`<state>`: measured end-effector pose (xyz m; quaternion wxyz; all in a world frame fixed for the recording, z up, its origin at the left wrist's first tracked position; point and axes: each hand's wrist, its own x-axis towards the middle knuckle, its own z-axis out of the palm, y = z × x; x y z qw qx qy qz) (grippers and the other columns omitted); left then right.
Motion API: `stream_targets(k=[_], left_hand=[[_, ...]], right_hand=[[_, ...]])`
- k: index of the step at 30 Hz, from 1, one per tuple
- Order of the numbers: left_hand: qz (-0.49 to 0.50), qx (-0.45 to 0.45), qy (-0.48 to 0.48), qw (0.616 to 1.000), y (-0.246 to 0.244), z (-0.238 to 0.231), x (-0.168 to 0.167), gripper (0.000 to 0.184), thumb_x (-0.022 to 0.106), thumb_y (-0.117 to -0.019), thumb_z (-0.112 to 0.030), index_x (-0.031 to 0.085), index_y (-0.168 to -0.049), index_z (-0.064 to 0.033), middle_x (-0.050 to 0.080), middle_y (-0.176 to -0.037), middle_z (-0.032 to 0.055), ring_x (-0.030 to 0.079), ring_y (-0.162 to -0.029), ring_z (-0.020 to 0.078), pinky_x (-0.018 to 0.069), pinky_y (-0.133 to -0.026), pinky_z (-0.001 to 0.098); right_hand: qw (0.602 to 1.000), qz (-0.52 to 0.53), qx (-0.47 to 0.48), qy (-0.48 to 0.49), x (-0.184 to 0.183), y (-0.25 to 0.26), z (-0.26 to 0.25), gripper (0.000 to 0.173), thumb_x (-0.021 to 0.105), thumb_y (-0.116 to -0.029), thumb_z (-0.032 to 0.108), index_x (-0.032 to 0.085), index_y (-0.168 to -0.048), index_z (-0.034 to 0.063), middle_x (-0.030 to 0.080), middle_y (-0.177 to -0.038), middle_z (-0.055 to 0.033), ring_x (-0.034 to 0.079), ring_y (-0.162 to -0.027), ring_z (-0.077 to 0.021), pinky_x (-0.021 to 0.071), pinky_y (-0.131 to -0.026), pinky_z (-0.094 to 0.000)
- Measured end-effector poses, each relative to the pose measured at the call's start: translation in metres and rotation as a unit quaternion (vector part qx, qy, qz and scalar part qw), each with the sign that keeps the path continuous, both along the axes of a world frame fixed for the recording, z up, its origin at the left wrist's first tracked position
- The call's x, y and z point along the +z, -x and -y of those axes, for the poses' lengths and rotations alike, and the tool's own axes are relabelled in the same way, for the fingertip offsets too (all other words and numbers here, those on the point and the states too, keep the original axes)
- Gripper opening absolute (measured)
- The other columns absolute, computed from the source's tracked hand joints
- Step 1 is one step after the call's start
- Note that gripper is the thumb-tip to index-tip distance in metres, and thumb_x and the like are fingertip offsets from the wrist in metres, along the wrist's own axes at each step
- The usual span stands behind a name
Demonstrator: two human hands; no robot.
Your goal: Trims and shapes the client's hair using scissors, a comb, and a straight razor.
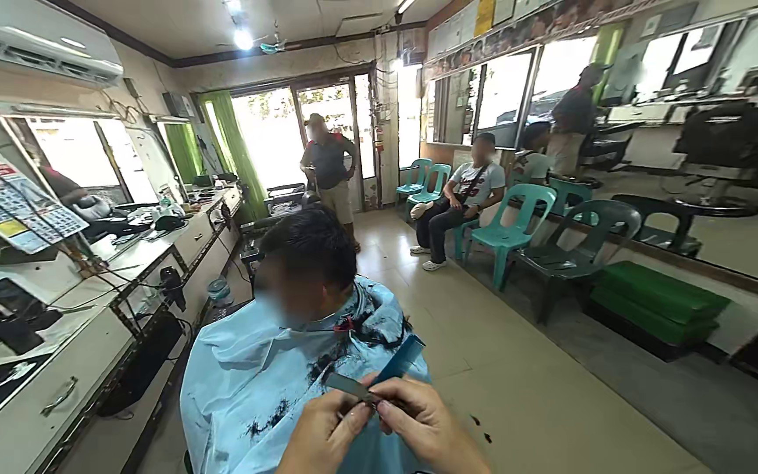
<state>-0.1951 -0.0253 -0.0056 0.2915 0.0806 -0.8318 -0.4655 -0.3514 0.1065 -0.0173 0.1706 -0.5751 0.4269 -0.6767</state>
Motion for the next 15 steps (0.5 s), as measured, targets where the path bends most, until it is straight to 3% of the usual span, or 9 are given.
stream_targets(k=[2, 4, 8, 12, 14, 15], left_hand=[[-0.063, 0.065, 0.065, 0.994, -0.002, 0.003, 0.001, 0.037, 0.068, -0.0975, -0.044, 0.071, -0.119, -0.0142, 0.070, -0.121, 0.0002, 0.067, -0.107, 0.0112, 0.0586, -0.089, 0.0314], [-0.123, 0.086, 0.084, 0.985, -0.002, 0.000, 0.010, 0.037, 0.069, -0.0961, -0.045, 0.074, -0.124, -0.0214, 0.065, -0.131, 0.0016, 0.060, -0.118, 0.0145, 0.0526, -0.093, 0.0300], [-0.219, 0.053, -0.017, 0.974, 0.005, -0.012, 0.019, 0.023, 0.073, -0.0954, -0.023, 0.078, -0.117, -0.0154, 0.066, -0.129, 0.0050, 0.067, -0.109, 0.0135, 0.0601, -0.088, 0.0251], [-0.259, 0.081, -0.124, 0.954, 0.010, -0.018, 0.018, 0.020, 0.073, -0.0950, -0.016, 0.077, -0.114, -0.0109, 0.069, -0.124, 0.0051, 0.069, -0.103, 0.0123, 0.0603, -0.086, 0.0252], [-0.273, 0.116, -0.188, 0.936, 0.011, -0.026, 0.024, 0.020, 0.064, -0.1002, -0.011, 0.073, -0.118, -0.0104, 0.072, -0.119, 0.0040, 0.067, -0.080, 0.0038, 0.0537, -0.060, 0.0164], [-0.277, 0.123, -0.231, 0.925, 0.011, -0.029, 0.030, 0.021, 0.058, -0.1043, -0.014, 0.072, -0.119, -0.0133, 0.073, -0.119, 0.0034, 0.069, -0.081, 0.0043, 0.0533, -0.055, 0.0161]], right_hand=[[0.999, -0.011, -0.048, 0.005, 0.006, -0.001, -0.001, 0.019, 0.060, -0.1021, 0.014, 0.074, -0.111, 0.0051, 0.072, -0.119, -0.0078, 0.069, -0.085, -0.0088, 0.0609, -0.073, -0.0248], [0.994, -0.050, -0.095, 0.017, 0.015, -0.004, 0.002, 0.017, 0.060, -0.1011, 0.014, 0.075, -0.108, 0.0066, 0.072, -0.119, -0.0066, 0.070, -0.093, -0.0095, 0.0612, -0.079, -0.0257], [0.976, -0.139, -0.152, 0.074, 0.026, -0.009, 0.019, 0.015, 0.062, -0.0984, 0.010, 0.075, -0.103, 0.0053, 0.075, -0.114, -0.0069, 0.070, -0.107, -0.0121, 0.0596, -0.091, -0.0281], [0.979, -0.156, -0.106, 0.077, 0.032, -0.010, 0.030, 0.018, 0.062, -0.0978, 0.005, 0.075, -0.109, 0.0013, 0.071, -0.123, -0.0117, 0.067, -0.117, -0.0145, 0.0578, -0.099, -0.0281], [0.982, -0.167, -0.069, 0.061, 0.038, -0.003, 0.033, 0.027, 0.062, -0.0992, 0.009, 0.071, -0.124, 0.0015, 0.067, -0.134, -0.0134, 0.065, -0.122, -0.0168, 0.0566, -0.102, -0.0312], [0.980, -0.179, -0.065, 0.050, 0.043, 0.004, 0.035, 0.033, 0.062, -0.1012, 0.016, 0.067, -0.131, 0.0022, 0.064, -0.139, -0.0135, 0.066, -0.120, -0.0172, 0.0567, -0.101, -0.0324]])
